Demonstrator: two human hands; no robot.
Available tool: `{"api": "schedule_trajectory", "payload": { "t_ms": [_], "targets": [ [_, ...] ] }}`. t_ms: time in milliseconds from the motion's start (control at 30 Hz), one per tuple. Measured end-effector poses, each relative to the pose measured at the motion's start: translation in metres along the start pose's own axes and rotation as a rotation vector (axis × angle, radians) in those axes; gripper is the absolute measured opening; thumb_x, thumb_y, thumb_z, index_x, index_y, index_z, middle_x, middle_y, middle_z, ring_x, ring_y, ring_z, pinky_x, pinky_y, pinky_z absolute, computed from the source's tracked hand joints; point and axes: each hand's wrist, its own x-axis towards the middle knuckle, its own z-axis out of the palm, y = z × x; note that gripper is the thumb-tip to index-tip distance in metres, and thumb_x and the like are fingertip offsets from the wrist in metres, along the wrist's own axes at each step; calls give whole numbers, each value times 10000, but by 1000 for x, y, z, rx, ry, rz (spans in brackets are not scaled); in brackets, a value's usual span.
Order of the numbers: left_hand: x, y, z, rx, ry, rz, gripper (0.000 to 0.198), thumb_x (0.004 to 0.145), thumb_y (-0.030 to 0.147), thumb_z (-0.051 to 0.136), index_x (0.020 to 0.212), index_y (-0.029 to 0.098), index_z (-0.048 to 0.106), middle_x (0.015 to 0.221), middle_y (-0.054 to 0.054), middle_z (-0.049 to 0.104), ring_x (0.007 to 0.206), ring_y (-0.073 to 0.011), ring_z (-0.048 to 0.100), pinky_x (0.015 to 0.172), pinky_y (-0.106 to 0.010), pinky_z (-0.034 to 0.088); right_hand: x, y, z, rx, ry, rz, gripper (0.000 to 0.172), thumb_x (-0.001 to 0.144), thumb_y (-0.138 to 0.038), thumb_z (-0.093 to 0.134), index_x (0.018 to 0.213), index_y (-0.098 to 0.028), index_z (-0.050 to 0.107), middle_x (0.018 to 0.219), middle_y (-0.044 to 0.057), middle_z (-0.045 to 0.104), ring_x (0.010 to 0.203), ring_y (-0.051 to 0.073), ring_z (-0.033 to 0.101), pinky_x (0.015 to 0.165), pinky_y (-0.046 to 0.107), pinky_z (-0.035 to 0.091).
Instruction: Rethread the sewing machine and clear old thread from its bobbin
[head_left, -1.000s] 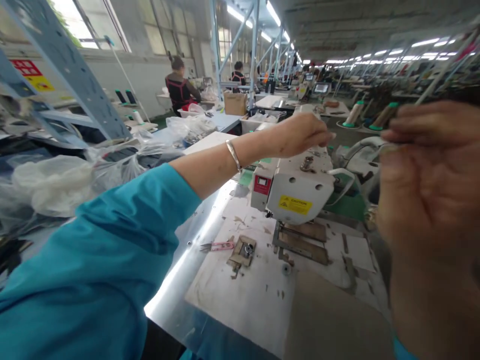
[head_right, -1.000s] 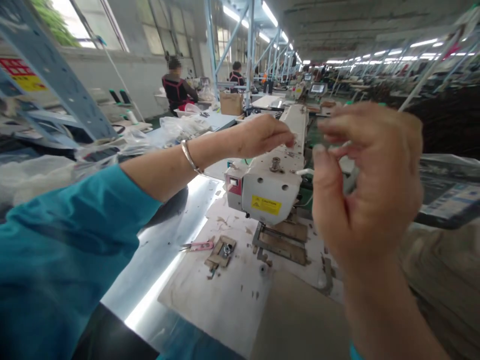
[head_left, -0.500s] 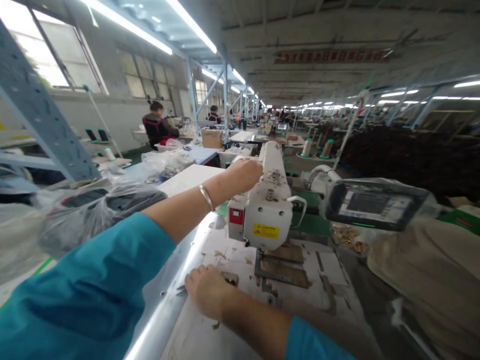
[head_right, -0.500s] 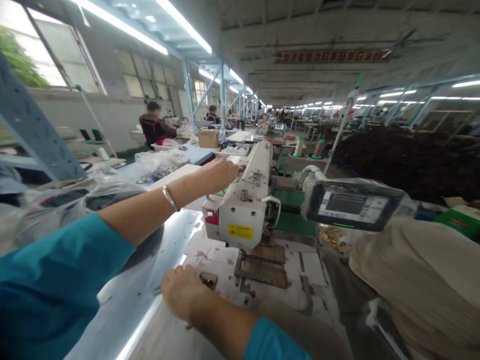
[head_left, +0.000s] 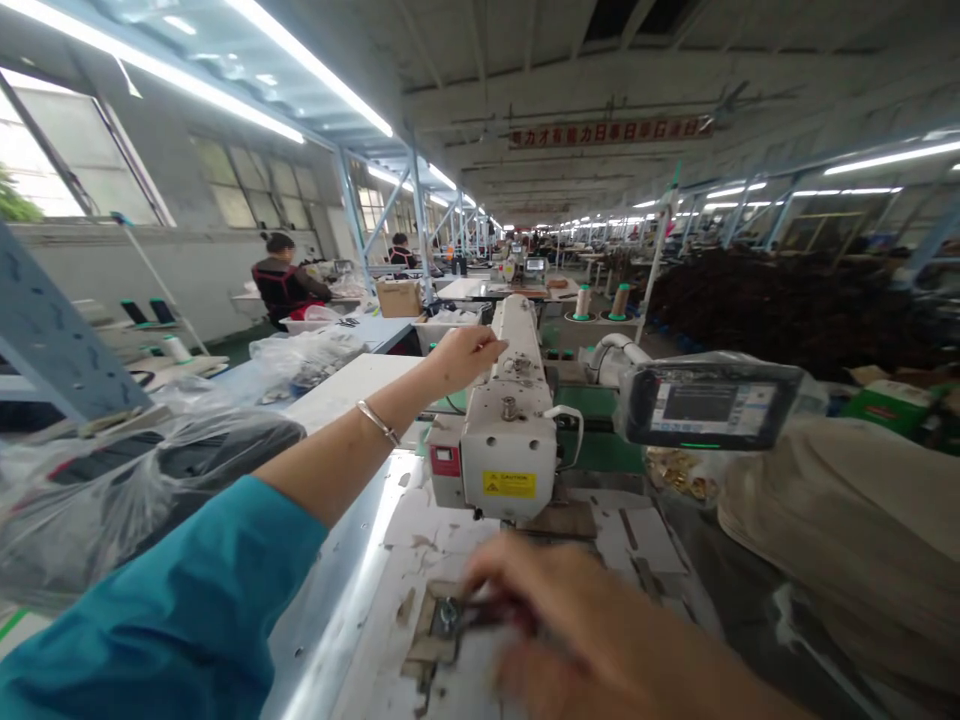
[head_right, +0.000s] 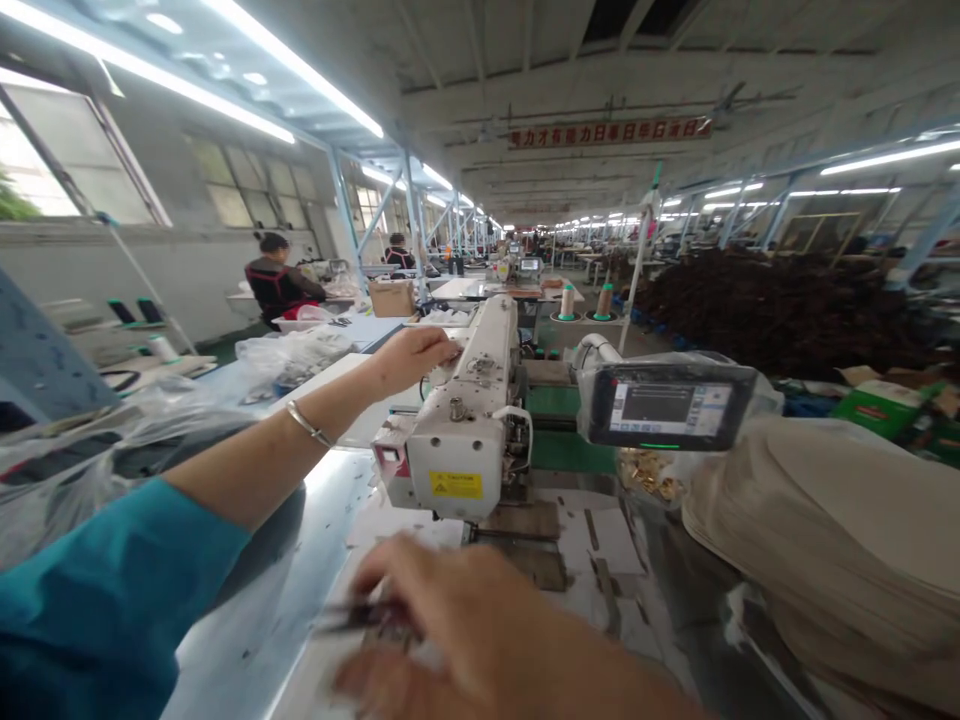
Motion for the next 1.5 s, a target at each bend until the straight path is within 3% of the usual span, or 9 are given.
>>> {"api": "schedule_trajectory", "payload": {
  "t_ms": [100,167,367,867,1067,1167,1233,1367,1500],
  "targets": [
    [10,2,12,-488,37,-107,230,960,256,526,755,156,551,762,-20,650,628,-99,567,601,-225,418,3,18,-71,-254,575,75,241,1036,-417,373,1074,-231,523,865,18,659,786,170,636,676,271,465],
    [13,8,18,-721,46,-156,233,980,214,497,757,153,522,845,-44,684,684,-95,629,622,-213,463,23,50,-102,-524,683,130,201,992,-364,481,1102,-201,521,984,61,677,922,223,653,775,324,461],
    [18,17,23,-739,162,-215,318,994,159,493,676,150,491,591,16,614,527,-73,579,559,-185,473,84,127,-130,-888,486,388,197,982,-316,501,1124,-193,561,1192,98,689,1015,296,674,747,360,466],
    [23,21,29,-626,189,-109,328,976,130,488,651,172,472,537,36,575,460,-46,531,491,-159,424,113,130,-127,-967,416,406,198,979,-321,505,1094,-202,614,1162,102,711,994,303,674,772,389,487],
    [-73,43,-27,-812,24,142,303,951,222,478,650,198,487,545,53,573,465,-65,537,453,-191,382,56,123,-123,-617,666,132,273,967,-313,555,1183,-148,582,881,35,666,748,139,574,713,295,429],
    [-153,43,-45,-710,-597,16,113,855,157,599,803,234,664,720,66,710,639,-96,645,618,-231,477,2,121,-114,-459,768,187,258,890,-345,654,1060,-153,634,654,-52,500,568,90,386,600,279,343],
    [-200,34,-29,-379,-1031,-164,221,804,239,723,1009,319,734,921,27,763,796,-183,698,710,-299,521,-33,125,-97,-412,754,314,187,875,-361,637,877,-175,656,601,-47,476,534,96,364,551,286,304],
    [-256,4,45,161,-931,-288,174,867,327,619,955,241,743,963,-90,743,924,-307,694,827,-403,500,-85,144,-37,-266,385,453,304,916,-429,507,834,-184,666,669,18,638,594,168,567,576,306,404],
    [-271,-26,90,307,-678,-437,137,877,252,541,893,175,653,887,-110,699,855,-305,670,743,-381,482,-108,154,29,-261,59,467,300,947,-235,432,1079,-161,691,1011,113,719,930,252,683,835,394,519]
  ]
}}
